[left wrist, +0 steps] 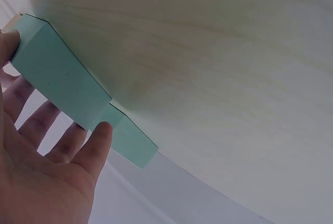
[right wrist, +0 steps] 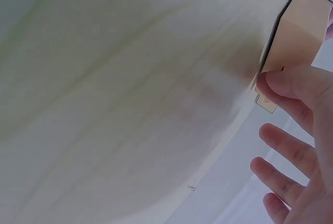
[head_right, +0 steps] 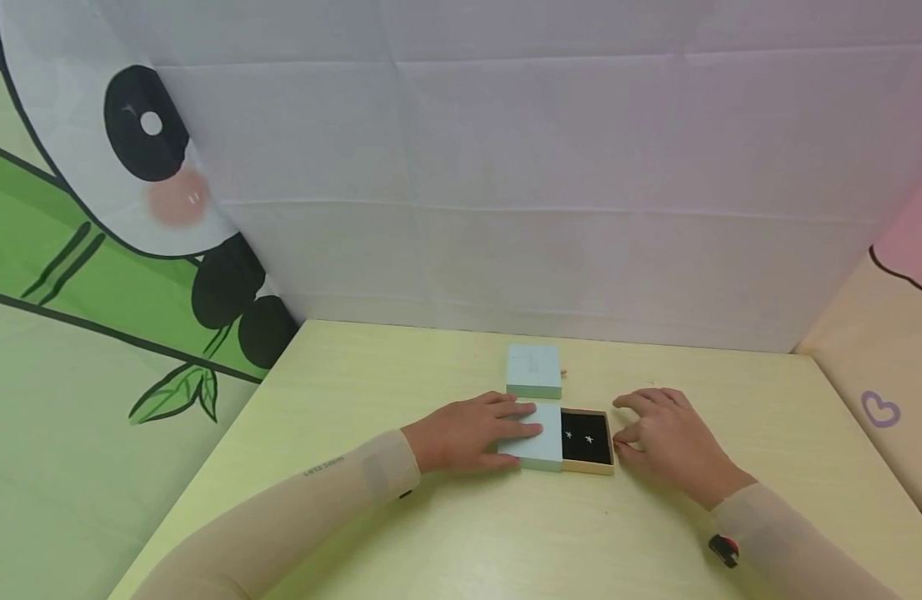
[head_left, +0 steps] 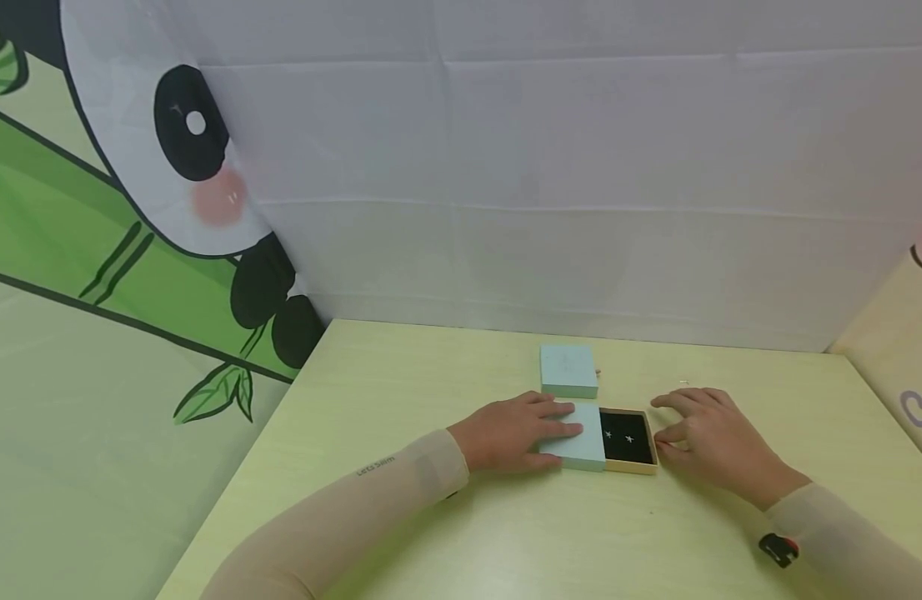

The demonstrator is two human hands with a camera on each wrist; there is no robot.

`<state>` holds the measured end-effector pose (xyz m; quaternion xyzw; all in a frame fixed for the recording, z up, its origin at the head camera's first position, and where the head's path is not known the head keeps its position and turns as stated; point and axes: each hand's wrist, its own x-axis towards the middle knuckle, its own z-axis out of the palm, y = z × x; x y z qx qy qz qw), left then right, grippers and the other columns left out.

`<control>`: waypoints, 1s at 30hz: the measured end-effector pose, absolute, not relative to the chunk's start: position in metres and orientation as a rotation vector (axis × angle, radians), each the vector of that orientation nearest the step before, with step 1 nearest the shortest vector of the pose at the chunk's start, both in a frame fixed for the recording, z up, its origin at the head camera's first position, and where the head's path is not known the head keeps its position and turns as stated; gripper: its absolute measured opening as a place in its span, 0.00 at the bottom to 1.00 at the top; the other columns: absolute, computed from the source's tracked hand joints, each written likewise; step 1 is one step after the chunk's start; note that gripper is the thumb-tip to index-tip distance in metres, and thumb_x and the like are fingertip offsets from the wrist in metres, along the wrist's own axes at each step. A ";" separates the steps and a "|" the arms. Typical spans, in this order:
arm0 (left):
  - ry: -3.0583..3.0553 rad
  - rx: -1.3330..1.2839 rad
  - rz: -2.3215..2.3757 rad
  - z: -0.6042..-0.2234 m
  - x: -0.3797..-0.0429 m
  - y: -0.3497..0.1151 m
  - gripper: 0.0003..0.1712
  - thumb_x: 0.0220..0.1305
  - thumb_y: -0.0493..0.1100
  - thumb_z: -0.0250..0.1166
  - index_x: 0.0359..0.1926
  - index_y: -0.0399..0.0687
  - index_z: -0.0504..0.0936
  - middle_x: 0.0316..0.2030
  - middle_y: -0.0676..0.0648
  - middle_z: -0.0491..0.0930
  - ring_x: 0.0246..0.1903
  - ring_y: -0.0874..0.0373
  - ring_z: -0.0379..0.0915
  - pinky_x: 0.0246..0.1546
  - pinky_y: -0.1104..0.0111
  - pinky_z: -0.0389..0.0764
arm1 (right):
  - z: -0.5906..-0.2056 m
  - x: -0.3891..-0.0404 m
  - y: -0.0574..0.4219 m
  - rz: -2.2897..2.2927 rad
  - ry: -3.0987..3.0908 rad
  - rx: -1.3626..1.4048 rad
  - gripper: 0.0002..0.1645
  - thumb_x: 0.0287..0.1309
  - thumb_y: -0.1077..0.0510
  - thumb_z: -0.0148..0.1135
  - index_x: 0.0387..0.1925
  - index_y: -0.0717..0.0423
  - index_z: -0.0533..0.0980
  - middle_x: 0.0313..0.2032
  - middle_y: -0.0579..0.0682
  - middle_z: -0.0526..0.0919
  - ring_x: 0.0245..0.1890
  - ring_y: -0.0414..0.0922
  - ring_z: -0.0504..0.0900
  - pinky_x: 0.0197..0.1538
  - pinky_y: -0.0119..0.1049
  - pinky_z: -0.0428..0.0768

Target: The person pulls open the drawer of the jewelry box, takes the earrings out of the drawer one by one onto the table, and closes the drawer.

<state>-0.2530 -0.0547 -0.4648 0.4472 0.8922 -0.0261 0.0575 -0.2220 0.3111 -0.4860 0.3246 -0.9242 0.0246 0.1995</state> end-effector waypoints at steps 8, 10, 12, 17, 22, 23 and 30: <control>2.702 1.344 -0.088 -0.464 -0.253 -0.055 0.37 0.92 0.68 0.61 0.93 0.76 0.67 0.94 0.61 0.65 0.94 0.54 0.62 0.88 0.61 0.78 | -0.487 -0.222 0.315 0.062 -2.586 0.899 0.08 0.55 0.55 0.93 0.34 0.38 0.99 0.58 0.51 0.96 0.61 0.60 0.93 0.64 0.65 0.87; 2.702 1.341 -0.088 -0.464 -0.254 -0.055 0.38 0.92 0.68 0.61 0.93 0.76 0.67 0.94 0.61 0.64 0.94 0.54 0.62 0.88 0.61 0.78 | -0.487 -0.222 0.315 0.063 -2.587 0.900 0.08 0.55 0.55 0.93 0.34 0.38 0.99 0.58 0.51 0.96 0.62 0.59 0.92 0.64 0.65 0.87; 2.701 1.340 -0.082 -0.465 -0.254 -0.055 0.38 0.92 0.68 0.61 0.93 0.77 0.67 0.94 0.61 0.64 0.94 0.54 0.62 0.87 0.61 0.78 | -0.488 -0.222 0.315 0.061 -2.585 0.901 0.08 0.55 0.55 0.93 0.34 0.38 0.99 0.58 0.51 0.96 0.62 0.59 0.92 0.64 0.64 0.87; 2.700 1.341 -0.077 -0.465 -0.253 -0.055 0.37 0.91 0.68 0.61 0.93 0.77 0.67 0.94 0.62 0.65 0.94 0.54 0.62 0.87 0.61 0.79 | -0.489 -0.222 0.315 0.062 -2.563 0.905 0.08 0.54 0.56 0.93 0.33 0.38 0.99 0.57 0.51 0.96 0.61 0.59 0.93 0.63 0.64 0.86; 2.697 1.345 -0.069 -0.465 -0.253 -0.056 0.37 0.92 0.69 0.60 0.93 0.77 0.67 0.94 0.61 0.64 0.94 0.54 0.61 0.86 0.60 0.80 | -0.487 -0.220 0.314 0.077 -2.608 0.889 0.08 0.56 0.56 0.91 0.33 0.36 0.98 0.60 0.51 0.96 0.63 0.60 0.92 0.65 0.65 0.86; 2.698 1.347 -0.070 -0.466 -0.253 -0.056 0.37 0.92 0.69 0.60 0.93 0.77 0.67 0.94 0.61 0.64 0.94 0.54 0.61 0.86 0.60 0.80 | -0.486 -0.220 0.313 0.083 -2.635 0.880 0.08 0.57 0.56 0.90 0.33 0.35 0.98 0.61 0.52 0.96 0.64 0.61 0.92 0.65 0.66 0.86; 2.704 1.348 -0.077 -0.467 -0.253 -0.056 0.37 0.91 0.69 0.60 0.93 0.78 0.67 0.94 0.63 0.64 0.94 0.54 0.61 0.84 0.60 0.82 | -0.469 -0.221 0.313 0.133 -2.816 0.772 0.07 0.61 0.48 0.87 0.37 0.29 0.94 0.71 0.55 0.91 0.71 0.67 0.88 0.70 0.73 0.80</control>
